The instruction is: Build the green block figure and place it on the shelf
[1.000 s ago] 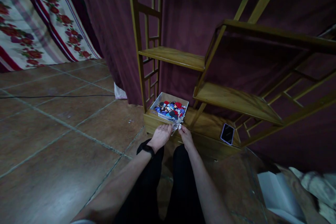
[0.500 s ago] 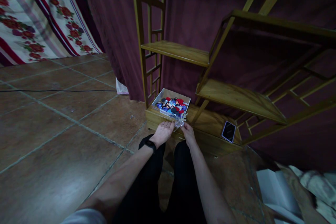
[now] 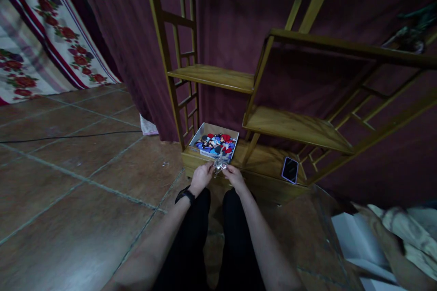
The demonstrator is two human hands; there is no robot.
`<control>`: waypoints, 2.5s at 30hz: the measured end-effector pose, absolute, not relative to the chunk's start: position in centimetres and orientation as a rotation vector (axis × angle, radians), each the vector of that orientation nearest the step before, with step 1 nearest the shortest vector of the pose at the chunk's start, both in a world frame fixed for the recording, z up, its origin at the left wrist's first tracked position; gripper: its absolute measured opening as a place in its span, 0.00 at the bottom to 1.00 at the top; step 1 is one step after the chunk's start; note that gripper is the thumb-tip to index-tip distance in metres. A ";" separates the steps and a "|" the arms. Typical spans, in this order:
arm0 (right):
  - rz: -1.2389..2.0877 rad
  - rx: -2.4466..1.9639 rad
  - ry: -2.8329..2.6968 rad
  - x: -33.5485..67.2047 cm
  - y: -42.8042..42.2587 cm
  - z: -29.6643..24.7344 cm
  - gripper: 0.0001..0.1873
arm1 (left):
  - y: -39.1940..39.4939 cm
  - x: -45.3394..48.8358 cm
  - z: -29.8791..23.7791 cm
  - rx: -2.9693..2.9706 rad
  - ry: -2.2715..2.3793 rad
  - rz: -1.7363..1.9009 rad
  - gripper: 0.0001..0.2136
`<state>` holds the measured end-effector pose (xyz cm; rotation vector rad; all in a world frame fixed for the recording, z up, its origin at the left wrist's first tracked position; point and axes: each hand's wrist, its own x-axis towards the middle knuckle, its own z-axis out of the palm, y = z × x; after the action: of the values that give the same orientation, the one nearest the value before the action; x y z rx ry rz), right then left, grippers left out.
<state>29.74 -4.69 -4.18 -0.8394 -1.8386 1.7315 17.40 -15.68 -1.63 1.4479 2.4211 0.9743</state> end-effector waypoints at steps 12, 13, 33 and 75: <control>1.837 -0.908 -1.687 28.9 -5.1 -3.8 0.22 | -14.4 16.2 -3.5 0.959 1.831 1.545 0.16; 1.845 -0.919 -1.672 28.8 -5.1 -3.8 0.23 | -14.4 16.3 -3.5 0.950 1.806 1.551 0.17; 1.747 -0.899 -1.741 28.0 -5.6 -4.3 0.22 | -14.9 17.7 -0.9 0.937 1.676 1.479 0.20; 2.160 -0.678 -1.252 28.5 -6.6 -2.4 0.21 | -15.0 17.1 -2.0 0.702 1.470 1.608 0.20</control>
<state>28.55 -6.63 -2.41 -0.6781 -1.2520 2.1601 17.07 -15.01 -2.01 0.7021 1.4703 1.6084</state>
